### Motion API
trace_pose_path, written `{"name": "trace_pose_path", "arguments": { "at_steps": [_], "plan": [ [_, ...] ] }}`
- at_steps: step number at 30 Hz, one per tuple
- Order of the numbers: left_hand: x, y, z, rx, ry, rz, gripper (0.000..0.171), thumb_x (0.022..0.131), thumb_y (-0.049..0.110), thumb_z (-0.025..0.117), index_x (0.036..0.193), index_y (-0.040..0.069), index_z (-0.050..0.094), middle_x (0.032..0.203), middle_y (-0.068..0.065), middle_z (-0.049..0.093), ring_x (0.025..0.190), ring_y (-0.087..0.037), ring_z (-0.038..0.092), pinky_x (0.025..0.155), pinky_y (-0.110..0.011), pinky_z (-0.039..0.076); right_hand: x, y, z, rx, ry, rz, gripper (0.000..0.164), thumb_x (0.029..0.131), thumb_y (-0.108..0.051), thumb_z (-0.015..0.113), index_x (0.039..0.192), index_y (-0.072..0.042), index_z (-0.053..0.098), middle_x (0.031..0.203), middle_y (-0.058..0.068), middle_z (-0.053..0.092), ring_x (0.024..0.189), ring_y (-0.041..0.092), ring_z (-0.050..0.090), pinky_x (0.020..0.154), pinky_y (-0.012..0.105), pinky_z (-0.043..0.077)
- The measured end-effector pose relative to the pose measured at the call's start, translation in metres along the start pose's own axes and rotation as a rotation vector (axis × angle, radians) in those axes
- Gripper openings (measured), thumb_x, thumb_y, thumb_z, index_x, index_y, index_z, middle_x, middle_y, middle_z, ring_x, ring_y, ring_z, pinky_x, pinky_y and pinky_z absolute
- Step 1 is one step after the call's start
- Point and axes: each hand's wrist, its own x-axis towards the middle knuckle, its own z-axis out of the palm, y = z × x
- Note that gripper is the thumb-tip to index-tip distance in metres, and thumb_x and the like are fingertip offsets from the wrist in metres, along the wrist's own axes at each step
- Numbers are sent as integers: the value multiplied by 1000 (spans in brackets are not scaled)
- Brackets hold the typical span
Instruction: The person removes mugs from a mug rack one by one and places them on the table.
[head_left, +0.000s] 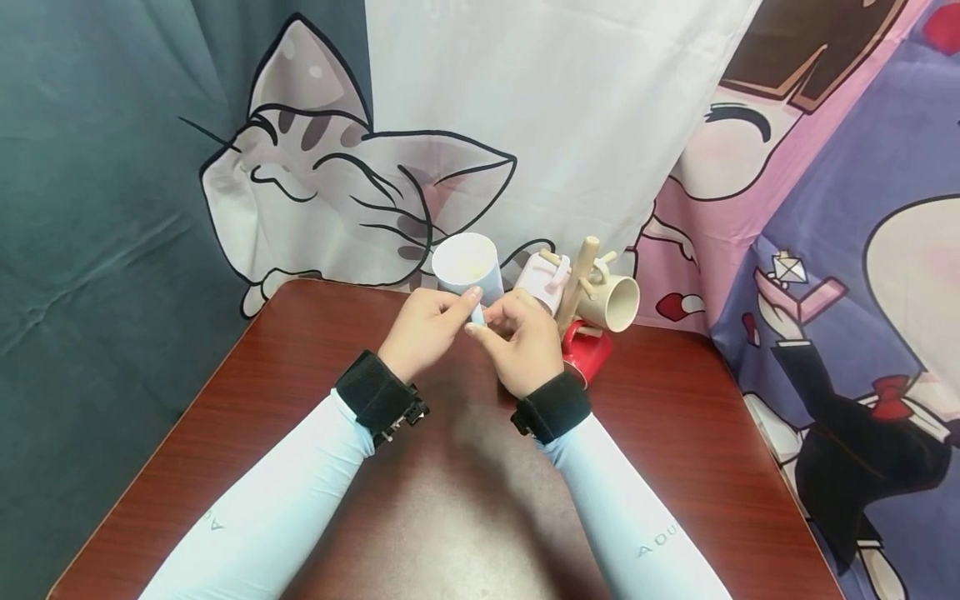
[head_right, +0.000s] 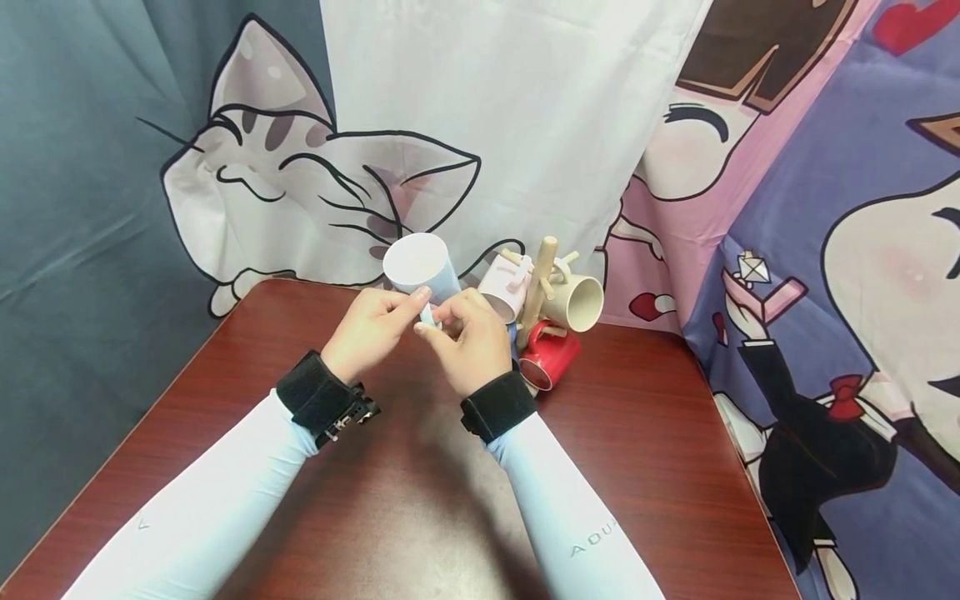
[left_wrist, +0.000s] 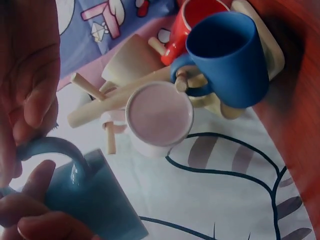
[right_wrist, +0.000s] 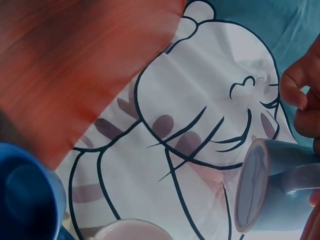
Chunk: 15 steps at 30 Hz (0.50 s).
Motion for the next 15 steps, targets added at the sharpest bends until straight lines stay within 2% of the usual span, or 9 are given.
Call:
{"name": "trace_pose_path", "arguments": {
  "at_steps": [5, 9, 13, 15],
  "plan": [
    [-2, -2, 2, -60, 23, -29, 60, 112, 34, 65, 57, 14, 55, 55, 5, 32, 52, -18, 30, 50, -30, 20, 0, -1, 3, 13, 1, 5, 17, 91, -12, 91, 87, -8, 75, 90, 6, 63, 80, 22, 63, 71, 38, 53],
    [-4, -2, 6, -172, 63, -76, 56, 111, 30, 68, 59, 9, 63, 55, 7, 30, 51, -14, 26, 49, -29, 18, 0, -3, 4, 21, 0, 5, 17, 90, -12, 93, 88, -7, 77, 90, 6, 64, 82, 23, 64, 72, 36, 55],
    [-5, 0, 9, -289, 101, -124, 44, 110, 25, 70, 75, 1, 79, 57, 8, 34, 55, -13, 27, 51, -27, 20, 1, -5, 6, 44, -14, 25, 14, 91, -11, 92, 92, -5, 79, 92, 7, 64, 84, 23, 68, 77, 35, 61],
    [-5, 0, 9, -322, 108, -131, 39, 110, 24, 70, 85, -2, 83, 60, 7, 42, 60, -13, 33, 54, -26, 24, 1, -6, 7, 53, -16, 32, 13, 91, -10, 92, 93, -5, 80, 93, 7, 64, 85, 22, 70, 80, 36, 63]
  ]
}}
